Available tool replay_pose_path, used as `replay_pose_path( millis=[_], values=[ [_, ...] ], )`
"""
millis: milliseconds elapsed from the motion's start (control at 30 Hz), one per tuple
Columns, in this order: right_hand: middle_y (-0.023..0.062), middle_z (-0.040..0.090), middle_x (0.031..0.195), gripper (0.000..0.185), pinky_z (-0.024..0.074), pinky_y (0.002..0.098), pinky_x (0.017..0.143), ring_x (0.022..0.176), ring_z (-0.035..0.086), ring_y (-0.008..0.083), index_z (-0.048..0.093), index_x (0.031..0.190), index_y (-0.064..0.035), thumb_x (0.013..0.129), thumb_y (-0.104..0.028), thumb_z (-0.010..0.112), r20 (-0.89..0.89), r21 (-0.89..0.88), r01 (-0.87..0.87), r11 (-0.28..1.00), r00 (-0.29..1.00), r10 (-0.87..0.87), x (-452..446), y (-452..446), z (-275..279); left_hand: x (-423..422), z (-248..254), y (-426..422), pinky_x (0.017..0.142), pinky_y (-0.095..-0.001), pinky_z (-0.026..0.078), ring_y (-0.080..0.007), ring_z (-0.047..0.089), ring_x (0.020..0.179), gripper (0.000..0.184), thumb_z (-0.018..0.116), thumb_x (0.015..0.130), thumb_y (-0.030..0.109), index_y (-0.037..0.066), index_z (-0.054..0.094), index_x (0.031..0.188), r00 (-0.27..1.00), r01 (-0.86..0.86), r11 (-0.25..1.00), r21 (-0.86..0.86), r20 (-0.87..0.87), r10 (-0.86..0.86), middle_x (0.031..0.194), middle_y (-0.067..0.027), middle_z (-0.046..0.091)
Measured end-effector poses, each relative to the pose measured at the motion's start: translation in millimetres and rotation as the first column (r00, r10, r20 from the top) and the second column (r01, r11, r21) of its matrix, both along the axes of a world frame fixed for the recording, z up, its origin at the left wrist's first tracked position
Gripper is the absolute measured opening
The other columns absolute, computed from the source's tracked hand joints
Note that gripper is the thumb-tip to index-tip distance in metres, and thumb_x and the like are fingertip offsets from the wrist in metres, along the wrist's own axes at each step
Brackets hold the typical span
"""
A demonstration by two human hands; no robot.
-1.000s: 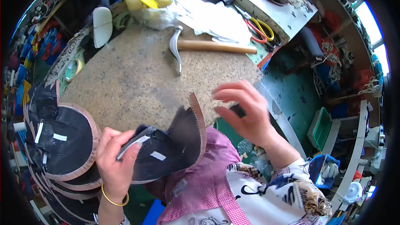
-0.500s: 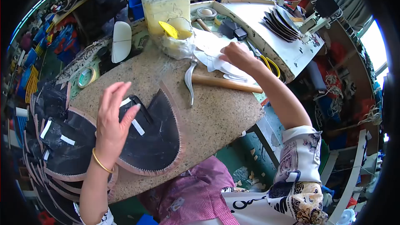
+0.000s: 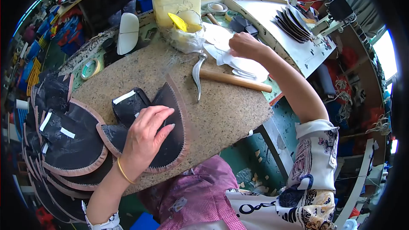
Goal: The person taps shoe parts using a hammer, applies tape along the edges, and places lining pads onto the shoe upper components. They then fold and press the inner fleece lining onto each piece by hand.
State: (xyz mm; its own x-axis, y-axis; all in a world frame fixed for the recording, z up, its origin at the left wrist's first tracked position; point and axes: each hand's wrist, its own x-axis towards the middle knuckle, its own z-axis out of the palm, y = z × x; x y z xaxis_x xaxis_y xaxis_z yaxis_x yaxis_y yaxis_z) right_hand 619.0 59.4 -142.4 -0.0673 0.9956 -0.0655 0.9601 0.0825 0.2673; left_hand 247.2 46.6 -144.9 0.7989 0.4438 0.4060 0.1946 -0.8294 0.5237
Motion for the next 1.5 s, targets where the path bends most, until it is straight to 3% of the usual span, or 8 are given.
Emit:
replay_pose_path(
  millis=[167, 300, 367, 567, 1000, 1233, 1367, 1500],
  values=[
    [0.0145, 0.063, 0.062, 0.019, 0.0513, 0.0376, 0.050, 0.057, 0.064, 0.0280, 0.063, 0.061, -0.0033, 0.074, -0.016, 0.059, 0.192, 0.185, 0.272, 0.944, 0.932, -0.306, 2, 2, 11, -6, 3, -7, 0.079, -0.0371, 0.048, -0.0301, 0.057, 0.092, 0.031, 0.067, 0.076, 0.006, 0.002, 0.059, 0.106, 1.000, -0.022, 0.999, 0.029, 0.015, 0.021, 0.101, -0.0119, 0.058],
    [0.0102, 0.069, 0.075, 0.018, 0.0526, 0.0284, 0.059, 0.063, 0.065, 0.0136, 0.070, 0.097, -0.0122, 0.084, -0.019, 0.061, -0.386, 0.806, 0.420, 0.416, 0.907, -0.169, 12, -73, 76, -22, 6, 2, 0.080, -0.0317, 0.048, -0.0261, 0.061, 0.095, 0.028, 0.063, 0.081, 0.003, -0.001, 0.059, 0.108, 0.995, -0.047, 0.984, -0.171, 0.075, 0.060, 0.104, -0.0143, 0.061],
    [0.0097, 0.068, 0.093, 0.027, 0.0543, 0.0230, 0.068, 0.077, 0.066, 0.0149, 0.062, 0.110, 0.0035, 0.090, -0.015, 0.058, -0.862, 0.504, 0.681, 0.530, 0.358, 0.360, -38, -105, 84, -23, 9, 4, 0.081, -0.0272, 0.048, -0.0159, 0.059, 0.098, 0.037, 0.057, 0.091, 0.012, -0.001, 0.051, 0.124, 0.983, -0.083, 0.855, -0.511, 0.101, 0.156, 0.112, -0.0092, 0.060],
    [0.0110, 0.067, 0.084, 0.023, 0.0577, 0.0297, 0.061, 0.071, 0.066, 0.0168, 0.064, 0.101, 0.0048, 0.088, -0.014, 0.062, -0.897, -0.229, 0.337, 0.913, -0.437, -0.064, -188, -120, -13, -45, 17, 3, 0.062, -0.0210, 0.046, -0.0071, 0.054, 0.070, 0.047, 0.066, 0.086, 0.023, -0.002, 0.051, 0.123, 0.992, -0.053, 0.511, -0.858, 0.011, 0.123, 0.081, -0.0015, 0.058],
    [0.0030, 0.060, 0.069, 0.054, 0.0474, 0.0288, 0.056, 0.060, 0.059, 0.0151, 0.047, 0.125, -0.0108, 0.076, -0.008, 0.068, -0.708, -0.006, 0.276, 0.961, 0.677, -0.199, -238, -113, -32, -77, -23, -19, 0.058, -0.0318, 0.046, -0.0217, 0.058, 0.067, 0.031, 0.068, 0.076, 0.005, 0.006, 0.055, 0.104, 0.918, -0.374, 0.877, -0.301, -0.257, 0.303, 0.072, -0.0057, 0.053],
    [0.0080, 0.062, 0.095, 0.059, 0.0509, 0.0269, 0.071, 0.078, 0.060, 0.0141, 0.045, 0.130, -0.0051, 0.079, -0.020, 0.072, -0.691, 0.223, 0.338, 0.914, 0.716, -0.096, -201, -81, -37, -71, -15, 16, 0.080, -0.0374, 0.047, -0.0289, 0.055, 0.094, 0.036, 0.062, 0.081, 0.007, 0.004, 0.055, 0.116, 0.908, -0.404, 0.896, 0.187, -0.040, 0.418, 0.105, -0.0106, 0.054],
    [0.0027, 0.061, 0.096, 0.047, 0.0472, 0.0263, 0.076, 0.087, 0.056, 0.0101, 0.052, 0.123, -0.0008, 0.079, -0.007, 0.069, -0.998, 0.023, 0.382, 0.924, -0.040, 0.041, -199, -59, -39, -49, -43, 71, 0.084, -0.0404, 0.046, -0.0326, 0.055, 0.097, 0.045, 0.056, 0.090, 0.030, -0.002, 0.051, 0.121, 0.815, -0.533, 0.816, 0.223, -0.123, 0.566, 0.107, -0.0187, 0.056],
    [0.0081, 0.062, 0.108, 0.042, 0.0470, 0.0339, 0.087, 0.096, 0.059, 0.0176, 0.054, 0.122, -0.0038, 0.088, -0.026, 0.060, -0.595, -0.311, 0.186, 0.932, -0.803, -0.039, -199, -78, -44, -46, -19, 70, 0.069, -0.0298, 0.045, -0.0221, 0.059, 0.079, 0.017, 0.064, 0.085, 0.014, 0.003, 0.067, 0.096, 0.869, -0.424, 0.849, -0.316, 0.121, 0.479, 0.085, -0.0105, 0.059]
  ],
)
